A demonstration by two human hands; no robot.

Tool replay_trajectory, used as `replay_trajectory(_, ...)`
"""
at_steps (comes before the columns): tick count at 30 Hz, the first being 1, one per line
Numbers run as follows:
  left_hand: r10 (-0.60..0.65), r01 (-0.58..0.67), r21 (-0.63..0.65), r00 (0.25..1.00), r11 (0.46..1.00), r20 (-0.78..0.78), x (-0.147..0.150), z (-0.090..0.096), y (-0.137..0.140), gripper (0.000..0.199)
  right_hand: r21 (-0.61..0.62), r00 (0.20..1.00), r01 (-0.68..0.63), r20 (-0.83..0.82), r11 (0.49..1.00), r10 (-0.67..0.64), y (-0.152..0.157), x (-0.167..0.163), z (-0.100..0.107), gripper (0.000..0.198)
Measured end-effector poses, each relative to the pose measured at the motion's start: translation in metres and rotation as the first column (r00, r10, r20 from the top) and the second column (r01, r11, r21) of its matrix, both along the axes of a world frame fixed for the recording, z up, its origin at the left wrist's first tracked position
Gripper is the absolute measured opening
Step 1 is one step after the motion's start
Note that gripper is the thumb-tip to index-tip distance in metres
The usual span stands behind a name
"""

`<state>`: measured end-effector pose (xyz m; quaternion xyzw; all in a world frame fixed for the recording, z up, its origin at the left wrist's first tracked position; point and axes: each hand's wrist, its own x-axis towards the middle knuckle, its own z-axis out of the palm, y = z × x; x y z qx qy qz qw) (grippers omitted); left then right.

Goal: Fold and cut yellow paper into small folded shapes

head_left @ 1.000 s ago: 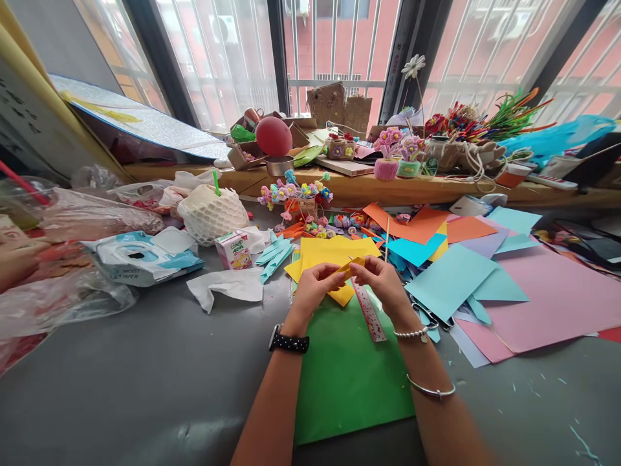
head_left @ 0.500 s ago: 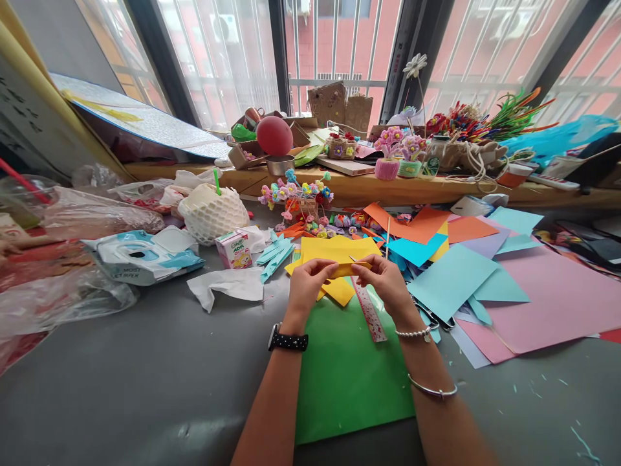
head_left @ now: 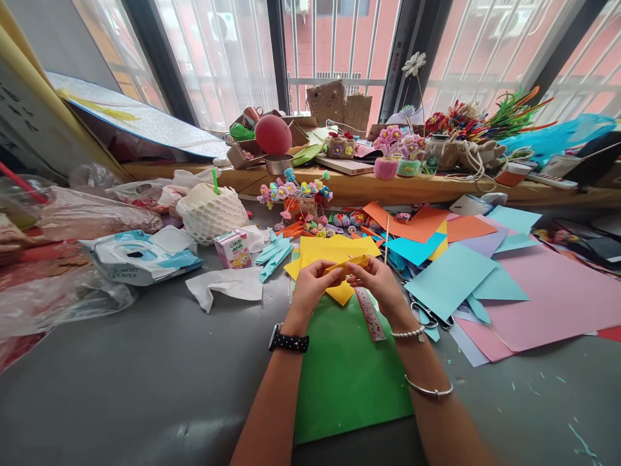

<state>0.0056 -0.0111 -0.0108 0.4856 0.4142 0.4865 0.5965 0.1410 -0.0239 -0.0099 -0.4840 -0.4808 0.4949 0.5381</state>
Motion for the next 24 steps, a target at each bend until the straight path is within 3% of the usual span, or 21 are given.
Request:
replay_trajectory(5, -0.031, 0.031, 0.005, 0.999, 1.0, 0.009, 0.0007, -0.0011, -0.0003, 0.025, 0.04, 0.997, 0.037, 0.065, 0.999, -0.04, 0.0013, -0.0035, -0.002, 0.026)
replay_trajectory(18, -0.028, 0.028, -0.03, 0.999, 0.999, 0.017, 0.0019, -0.0009, -0.0009, 0.024, -0.016, 0.981, 0.017, -0.193, 1.0, -0.02, 0.0037, -0.0044, -0.0067, 0.022)
replay_trajectory(24, -0.021, 0.021, -0.031, 1.0, 0.999, 0.003, 0.002, 0.0003, -0.0015, 0.025, -0.032, 0.974, 0.009, -0.226, 0.999, -0.016, 0.002, -0.0045, -0.0046, 0.017)
